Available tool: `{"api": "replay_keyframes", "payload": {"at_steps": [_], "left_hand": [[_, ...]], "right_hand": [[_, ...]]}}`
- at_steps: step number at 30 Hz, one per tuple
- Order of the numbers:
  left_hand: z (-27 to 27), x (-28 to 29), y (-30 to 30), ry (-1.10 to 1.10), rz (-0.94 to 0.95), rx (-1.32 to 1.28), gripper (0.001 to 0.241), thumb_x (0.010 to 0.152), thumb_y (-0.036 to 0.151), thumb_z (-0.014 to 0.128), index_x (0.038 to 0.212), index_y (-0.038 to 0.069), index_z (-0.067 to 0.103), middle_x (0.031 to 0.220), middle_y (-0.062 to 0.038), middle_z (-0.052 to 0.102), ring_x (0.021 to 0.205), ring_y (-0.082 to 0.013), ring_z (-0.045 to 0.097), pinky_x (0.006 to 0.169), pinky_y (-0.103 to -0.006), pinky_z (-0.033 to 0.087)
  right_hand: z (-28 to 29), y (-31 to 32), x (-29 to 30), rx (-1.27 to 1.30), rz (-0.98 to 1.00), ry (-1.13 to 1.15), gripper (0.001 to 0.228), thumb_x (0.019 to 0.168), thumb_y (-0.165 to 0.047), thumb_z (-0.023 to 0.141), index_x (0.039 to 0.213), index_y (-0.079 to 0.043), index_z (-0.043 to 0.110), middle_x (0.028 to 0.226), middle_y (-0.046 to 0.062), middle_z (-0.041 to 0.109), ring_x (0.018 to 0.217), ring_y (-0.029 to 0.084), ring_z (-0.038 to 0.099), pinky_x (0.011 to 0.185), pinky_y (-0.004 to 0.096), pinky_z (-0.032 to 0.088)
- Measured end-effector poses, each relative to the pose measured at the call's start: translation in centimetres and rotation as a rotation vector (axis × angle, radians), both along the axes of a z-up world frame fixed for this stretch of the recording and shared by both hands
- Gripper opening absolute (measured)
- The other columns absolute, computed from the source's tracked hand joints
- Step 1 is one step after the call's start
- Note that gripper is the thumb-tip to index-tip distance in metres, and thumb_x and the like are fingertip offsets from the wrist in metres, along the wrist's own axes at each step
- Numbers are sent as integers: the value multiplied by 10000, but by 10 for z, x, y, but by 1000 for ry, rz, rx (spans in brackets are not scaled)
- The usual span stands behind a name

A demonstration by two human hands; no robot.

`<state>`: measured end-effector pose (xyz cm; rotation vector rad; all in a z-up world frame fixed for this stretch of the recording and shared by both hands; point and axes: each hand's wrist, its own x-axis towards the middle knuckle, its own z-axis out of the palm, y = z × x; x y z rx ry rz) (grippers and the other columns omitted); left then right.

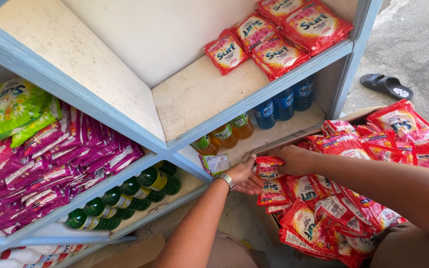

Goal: Restocking detergent packets on a grocery store shelf from a cardboard box.

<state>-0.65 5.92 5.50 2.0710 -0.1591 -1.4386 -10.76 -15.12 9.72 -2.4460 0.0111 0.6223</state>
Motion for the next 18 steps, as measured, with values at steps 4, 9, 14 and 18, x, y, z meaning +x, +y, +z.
{"api": "replay_keyframes", "payload": {"at_steps": [4, 9, 14, 18], "left_hand": [[5, -8, -3, 329, 187, -151, 1140, 938, 855, 166, 1179, -153, 641, 1115, -278, 725, 954, -294, 749, 813, -357, 626], [-28, -1, -3, 507, 440, -263, 1088, 963, 820, 255, 1262, -181, 557, 1197, -313, 688, 1064, -349, 729, 860, -371, 633], [-73, 20, -4, 473, 594, -518, 542, 1008, 496, 599, 1303, 43, 631, 1193, -149, 720, 1063, -238, 716, 882, -348, 637], [-49, 28, -5, 371, 675, -587, 439, 979, 370, 706, 1285, 63, 635, 1177, -100, 716, 1044, -196, 707, 875, -347, 633]], "right_hand": [[8, 1, -2, -8, 1, -24, 651, 870, -282, 753, 1469, -211, 509, 1325, 139, 671, 1190, 279, 687, 1048, 407, 519], [36, 2, -6, 7, 37, -106, 595, 842, -235, 764, 1405, -231, 573, 1254, 143, 715, 1156, 285, 700, 1021, 408, 525], [42, -11, -5, 118, 157, -287, 530, 751, -73, 796, 1248, -220, 680, 1278, 110, 680, 1237, 281, 639, 1051, 385, 502], [45, -20, 3, 127, 155, -358, 570, 699, 11, 836, 1199, -245, 741, 1408, 94, 521, 1345, 293, 486, 1083, 377, 453]]}}
